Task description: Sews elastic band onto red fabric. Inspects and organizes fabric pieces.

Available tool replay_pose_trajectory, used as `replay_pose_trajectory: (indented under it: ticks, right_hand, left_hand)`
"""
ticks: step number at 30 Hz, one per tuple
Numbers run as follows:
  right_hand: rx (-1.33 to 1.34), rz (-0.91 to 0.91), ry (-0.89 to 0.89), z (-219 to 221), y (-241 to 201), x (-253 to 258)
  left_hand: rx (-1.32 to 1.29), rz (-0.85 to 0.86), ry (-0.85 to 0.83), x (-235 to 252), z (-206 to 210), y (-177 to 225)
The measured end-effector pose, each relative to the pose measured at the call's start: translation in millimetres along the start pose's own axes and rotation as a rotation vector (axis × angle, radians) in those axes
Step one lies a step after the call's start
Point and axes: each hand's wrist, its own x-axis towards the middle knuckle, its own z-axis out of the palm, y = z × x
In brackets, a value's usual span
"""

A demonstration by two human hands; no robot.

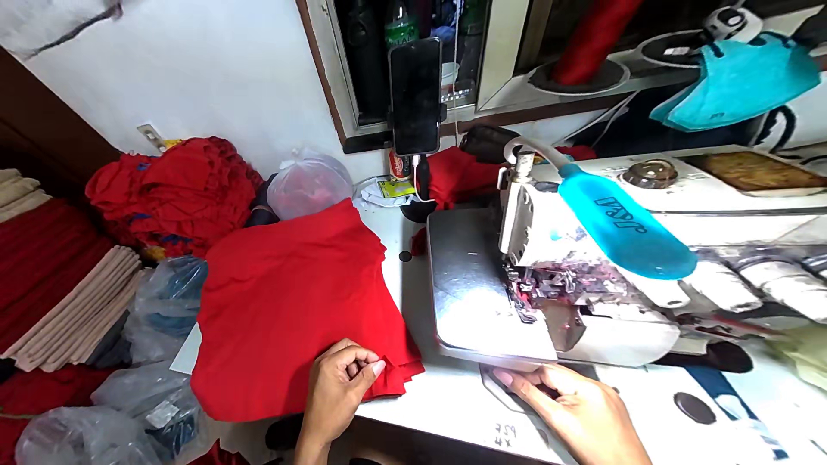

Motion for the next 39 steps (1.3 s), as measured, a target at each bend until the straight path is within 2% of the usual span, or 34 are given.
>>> replay_pose_trajectory:
  ticks: [11,39]
  right_hand:
    - [-0.018,-0.009,0.028,1.9,1.3,0.5]
    - [0.015,0.01,-0.061,-5.7,-4.1,-0.4]
  left_hand:
    - [0.001,0.0,0.001,0.0,-0.1,0.8]
    - [0.001,-0.011,0.022,-0.7,2.2,0.2]
